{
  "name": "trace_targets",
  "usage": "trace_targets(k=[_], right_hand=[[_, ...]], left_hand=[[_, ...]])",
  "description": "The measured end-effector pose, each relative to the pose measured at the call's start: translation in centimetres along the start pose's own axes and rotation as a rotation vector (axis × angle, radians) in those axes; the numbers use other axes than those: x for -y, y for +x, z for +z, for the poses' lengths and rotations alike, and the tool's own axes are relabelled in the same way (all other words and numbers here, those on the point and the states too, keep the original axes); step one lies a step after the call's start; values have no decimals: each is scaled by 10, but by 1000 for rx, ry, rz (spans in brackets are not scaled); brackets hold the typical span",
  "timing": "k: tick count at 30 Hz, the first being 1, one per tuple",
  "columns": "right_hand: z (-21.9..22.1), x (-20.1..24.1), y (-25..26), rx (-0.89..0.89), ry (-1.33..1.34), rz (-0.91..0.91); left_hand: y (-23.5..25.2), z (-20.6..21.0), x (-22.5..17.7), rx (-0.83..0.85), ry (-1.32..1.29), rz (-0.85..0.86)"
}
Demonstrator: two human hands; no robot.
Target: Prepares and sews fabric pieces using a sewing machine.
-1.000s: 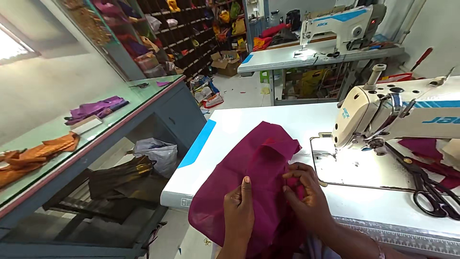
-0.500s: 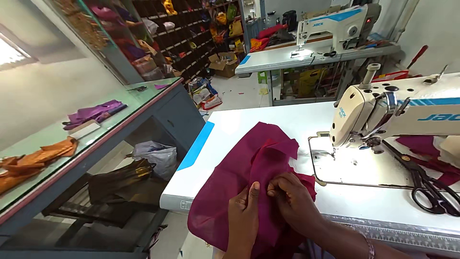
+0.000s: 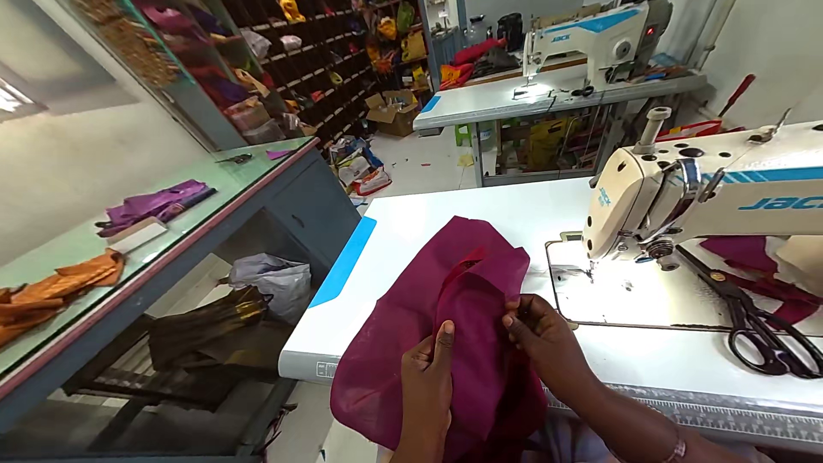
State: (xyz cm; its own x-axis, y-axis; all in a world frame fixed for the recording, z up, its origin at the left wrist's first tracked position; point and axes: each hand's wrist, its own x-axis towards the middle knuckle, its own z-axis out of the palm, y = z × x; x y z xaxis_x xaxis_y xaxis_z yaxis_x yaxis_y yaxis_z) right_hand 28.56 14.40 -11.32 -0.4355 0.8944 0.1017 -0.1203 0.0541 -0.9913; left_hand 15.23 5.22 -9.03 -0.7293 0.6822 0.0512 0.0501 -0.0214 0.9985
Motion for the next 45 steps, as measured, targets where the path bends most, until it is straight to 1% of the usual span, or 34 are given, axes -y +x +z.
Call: trace_targets(k=[3, 5, 10, 14, 17, 18, 19, 20, 21, 24, 26, 27, 31, 33, 36, 39, 41, 42, 45], right_hand=[[3, -4, -6, 9, -21, -51], [5, -10, -9, 23, -69, -133], [11, -17, -7, 27, -302, -526], [17, -18, -3, 10, -456, -733], [18, -19, 1, -18, -630, -917], [19, -17, 1, -32, -682, -933], [20, -14, 1, -32, -713, -899], [21, -12, 0, -19, -715, -826], [21, -9, -1, 2, -681, -718], [14, 2, 0, 60, -486, -300], [6, 4, 5, 55, -395, -120], [3, 4, 7, 54, -374, -86], [1, 0, 6, 75, -316, -149], [2, -3, 5, 46, -285, -156], [-3, -8, 8, -61, -179, -178], [-8, -2, 14, -239, -44, -143], [-11, -1, 19, -334, -67, -165], [-12, -1, 18, -345, -111, -173], [-13, -3, 14, -296, -197, -176]], left_hand=[[3, -2, -1, -34, 10, -9], [4, -4, -1, -36, 6, -22], [2, -2, -2, -33, -24, -60], [0, 0, -2, -19, -29, -53], [-3, 1, 1, -3, -11, 10], [-3, 1, 2, 6, -10, 40], [-4, 2, 3, 12, -5, 69], [-5, 2, 4, 12, 2, 95], [-5, 2, 3, 8, 6, 114], [-2, 0, 0, -49, 19, 127], [2, -2, -3, -86, 27, 103], [3, -3, -4, -95, 27, 87], [4, -3, -2, -96, 13, 69], [4, -3, -2, -101, 6, 73], [7, -7, -4, -119, 6, 74], [13, -14, -5, -156, 14, 54], [16, -17, -4, -166, 20, 26], [17, -18, -4, -172, 19, 11], [19, -21, -1, -174, 27, -23]])
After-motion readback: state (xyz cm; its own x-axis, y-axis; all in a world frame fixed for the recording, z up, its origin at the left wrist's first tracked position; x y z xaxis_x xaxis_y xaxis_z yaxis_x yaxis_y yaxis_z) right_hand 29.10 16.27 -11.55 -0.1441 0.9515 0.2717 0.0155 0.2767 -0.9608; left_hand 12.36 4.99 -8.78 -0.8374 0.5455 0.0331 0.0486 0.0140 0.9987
